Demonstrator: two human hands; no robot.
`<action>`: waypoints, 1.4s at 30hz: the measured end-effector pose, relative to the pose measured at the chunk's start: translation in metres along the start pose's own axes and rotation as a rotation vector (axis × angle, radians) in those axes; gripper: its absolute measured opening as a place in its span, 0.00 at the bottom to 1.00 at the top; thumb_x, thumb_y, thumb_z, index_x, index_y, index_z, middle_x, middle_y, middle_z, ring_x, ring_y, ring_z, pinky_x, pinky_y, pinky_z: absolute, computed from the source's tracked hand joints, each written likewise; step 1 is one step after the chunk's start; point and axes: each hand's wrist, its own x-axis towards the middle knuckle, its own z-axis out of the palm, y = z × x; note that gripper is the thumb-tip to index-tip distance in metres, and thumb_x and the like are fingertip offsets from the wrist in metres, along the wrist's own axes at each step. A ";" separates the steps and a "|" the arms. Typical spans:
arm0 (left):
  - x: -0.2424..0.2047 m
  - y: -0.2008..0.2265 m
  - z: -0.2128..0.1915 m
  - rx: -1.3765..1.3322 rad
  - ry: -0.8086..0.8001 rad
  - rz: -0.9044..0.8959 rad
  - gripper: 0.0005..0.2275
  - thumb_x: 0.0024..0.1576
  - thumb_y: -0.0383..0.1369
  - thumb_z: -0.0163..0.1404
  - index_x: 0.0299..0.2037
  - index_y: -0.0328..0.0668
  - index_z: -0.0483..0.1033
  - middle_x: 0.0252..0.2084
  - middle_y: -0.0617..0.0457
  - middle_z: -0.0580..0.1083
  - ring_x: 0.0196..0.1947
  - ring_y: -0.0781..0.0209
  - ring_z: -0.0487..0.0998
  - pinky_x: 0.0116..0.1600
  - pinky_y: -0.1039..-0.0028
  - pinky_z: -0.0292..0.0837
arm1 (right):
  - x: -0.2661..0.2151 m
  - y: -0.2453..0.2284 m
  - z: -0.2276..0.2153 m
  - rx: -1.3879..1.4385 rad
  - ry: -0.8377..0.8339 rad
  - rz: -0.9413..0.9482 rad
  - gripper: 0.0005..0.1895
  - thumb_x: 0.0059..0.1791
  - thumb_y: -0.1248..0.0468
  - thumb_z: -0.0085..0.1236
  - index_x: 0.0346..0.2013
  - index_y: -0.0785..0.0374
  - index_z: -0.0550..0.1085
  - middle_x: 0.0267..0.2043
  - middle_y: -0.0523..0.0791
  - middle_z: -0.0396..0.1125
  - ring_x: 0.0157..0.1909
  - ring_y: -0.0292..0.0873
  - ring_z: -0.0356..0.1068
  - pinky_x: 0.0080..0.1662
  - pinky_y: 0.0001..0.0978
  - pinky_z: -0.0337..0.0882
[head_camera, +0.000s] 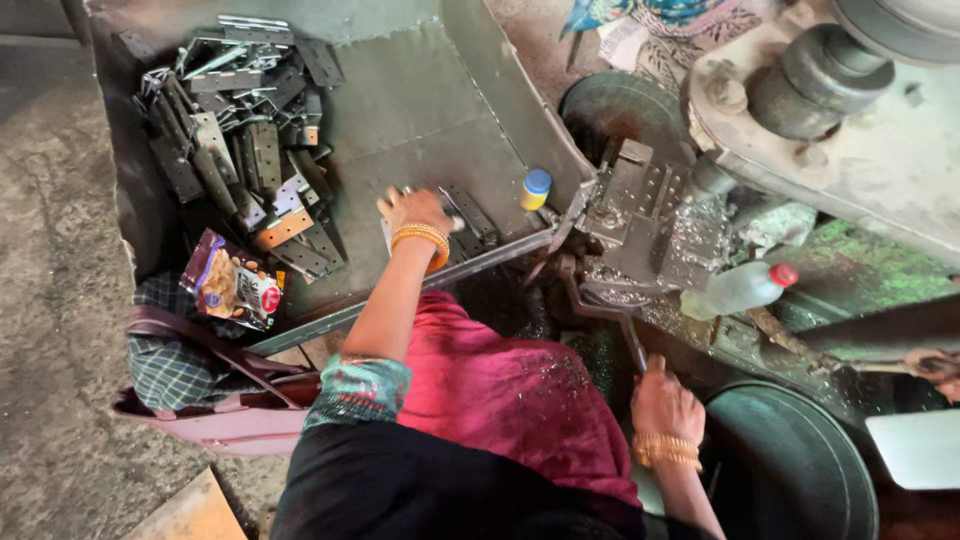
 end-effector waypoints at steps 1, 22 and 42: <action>-0.003 0.001 0.005 0.043 0.045 -0.023 0.23 0.50 0.52 0.60 0.51 0.49 0.81 0.60 0.49 0.73 0.68 0.42 0.60 0.64 0.50 0.52 | -0.004 0.001 0.001 -0.004 0.006 0.005 0.14 0.55 0.55 0.46 0.50 0.60 0.65 0.38 0.53 0.76 0.40 0.59 0.78 0.42 0.53 0.76; -0.142 0.172 0.038 -0.070 0.635 0.943 0.08 0.60 0.32 0.48 0.41 0.41 0.80 0.45 0.43 0.79 0.41 0.47 0.82 0.40 0.61 0.79 | -0.009 0.000 0.047 0.099 -0.045 0.043 0.16 0.56 0.60 0.36 0.57 0.59 0.64 0.36 0.52 0.75 0.37 0.56 0.78 0.38 0.49 0.77; -0.128 0.235 0.046 0.038 0.448 0.768 0.16 0.57 0.29 0.43 0.49 0.36 0.81 0.67 0.45 0.69 0.71 0.49 0.58 0.73 0.45 0.33 | 0.010 0.015 0.021 0.215 -0.062 0.051 0.20 0.52 0.55 0.50 0.56 0.55 0.64 0.35 0.54 0.75 0.39 0.60 0.76 0.40 0.56 0.75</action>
